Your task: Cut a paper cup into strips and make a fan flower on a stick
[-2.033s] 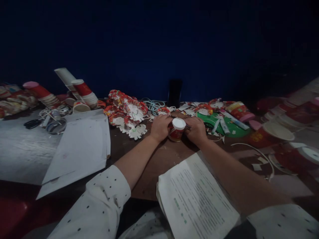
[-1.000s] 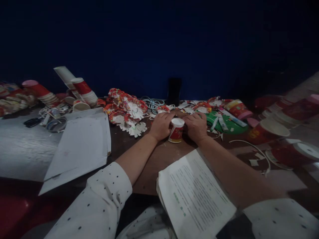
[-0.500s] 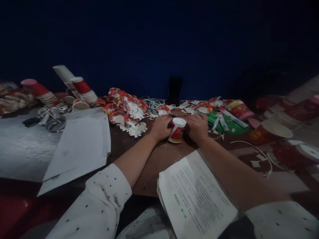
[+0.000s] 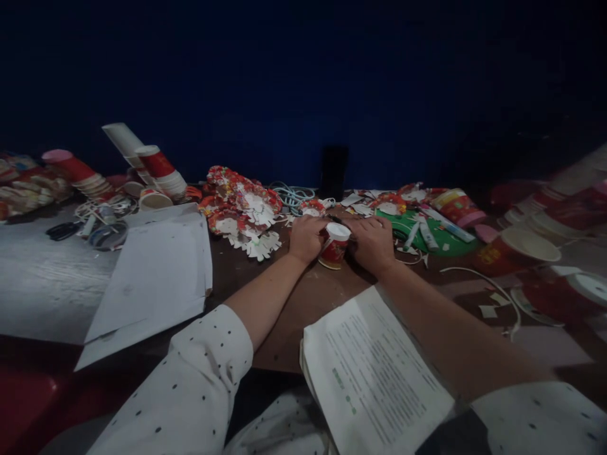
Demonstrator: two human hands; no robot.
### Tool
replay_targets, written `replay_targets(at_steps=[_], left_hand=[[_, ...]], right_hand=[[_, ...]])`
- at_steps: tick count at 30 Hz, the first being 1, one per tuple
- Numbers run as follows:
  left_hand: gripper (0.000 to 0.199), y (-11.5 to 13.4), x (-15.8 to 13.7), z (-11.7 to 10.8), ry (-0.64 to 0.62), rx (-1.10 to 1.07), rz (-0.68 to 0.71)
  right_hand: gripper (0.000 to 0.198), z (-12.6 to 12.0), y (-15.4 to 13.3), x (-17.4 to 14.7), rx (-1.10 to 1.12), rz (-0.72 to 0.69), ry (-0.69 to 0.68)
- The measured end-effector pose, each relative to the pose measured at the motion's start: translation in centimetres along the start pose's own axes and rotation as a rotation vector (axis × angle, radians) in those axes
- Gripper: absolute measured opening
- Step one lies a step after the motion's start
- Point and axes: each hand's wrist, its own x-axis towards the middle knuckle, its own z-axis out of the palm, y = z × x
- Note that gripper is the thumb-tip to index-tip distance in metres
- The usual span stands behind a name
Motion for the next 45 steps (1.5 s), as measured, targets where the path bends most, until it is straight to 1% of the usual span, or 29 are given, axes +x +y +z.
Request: replay_targets(at_steps=[2,4,6,9,12,15,18,24,27,31,34,37,40,45], left_hand=[[0.021,0.0,0.0,0.1,-0.013,0.035,-0.022],[0.020,0.0,0.0,0.0,-0.031,0.064,-0.036],[0.020,0.1,0.0,-0.1,-0.053,0.082,-0.036],[0.021,0.2,-0.3,-0.3,-0.086,0.095,-0.021],[0.022,0.4,-0.6,-0.5,-0.112,0.102,-0.025],[0.023,0.4,-0.9,-0.7,-0.159,0.134,-0.057],[0.025,0.5,-1.0,-1.0,-0.192,0.184,-0.061],[0.029,0.6,-0.9,-1.1,-0.188,0.304,0.031],[0.029,0.5,-0.9,-1.0,-0.197,0.259,0.046],[0.028,0.4,-0.9,-0.5,-0.221,0.185,0.004],[0.027,0.6,-0.8,-0.3,-0.214,0.167,0.002],[0.029,1.0,-0.7,-0.5,-0.228,0.127,0.017],[0.032,1.2,-0.7,-0.7,-0.240,0.105,0.020],[0.025,0.8,-0.7,-0.5,-0.218,0.107,0.004]], right_hand=[[0.049,-0.1,-0.2,0.0,0.016,0.027,0.013],[0.055,-0.2,-0.3,0.0,0.039,0.003,0.039],[0.051,-0.3,-0.3,0.0,0.067,-0.088,0.060],[0.039,-0.2,-0.2,-0.1,0.115,-0.235,0.060],[0.036,0.1,0.1,-0.3,0.149,-0.296,0.032],[0.037,0.5,0.2,-0.5,0.158,-0.314,-0.001],[0.038,0.7,0.1,-0.7,0.152,-0.306,0.012],[0.035,0.4,-0.2,-0.9,0.152,-0.253,-0.001],[0.036,0.4,-0.1,-0.9,0.165,-0.213,-0.016],[0.036,0.3,-0.1,-0.8,0.195,-0.152,-0.051],[0.037,0.3,-0.2,-0.7,0.152,-0.070,-0.098],[0.033,0.1,-0.3,-0.7,0.084,-0.009,-0.170],[0.029,-0.1,-0.4,-0.7,0.069,0.000,-0.195],[0.028,-0.3,-0.3,-0.6,0.109,-0.012,-0.161]])
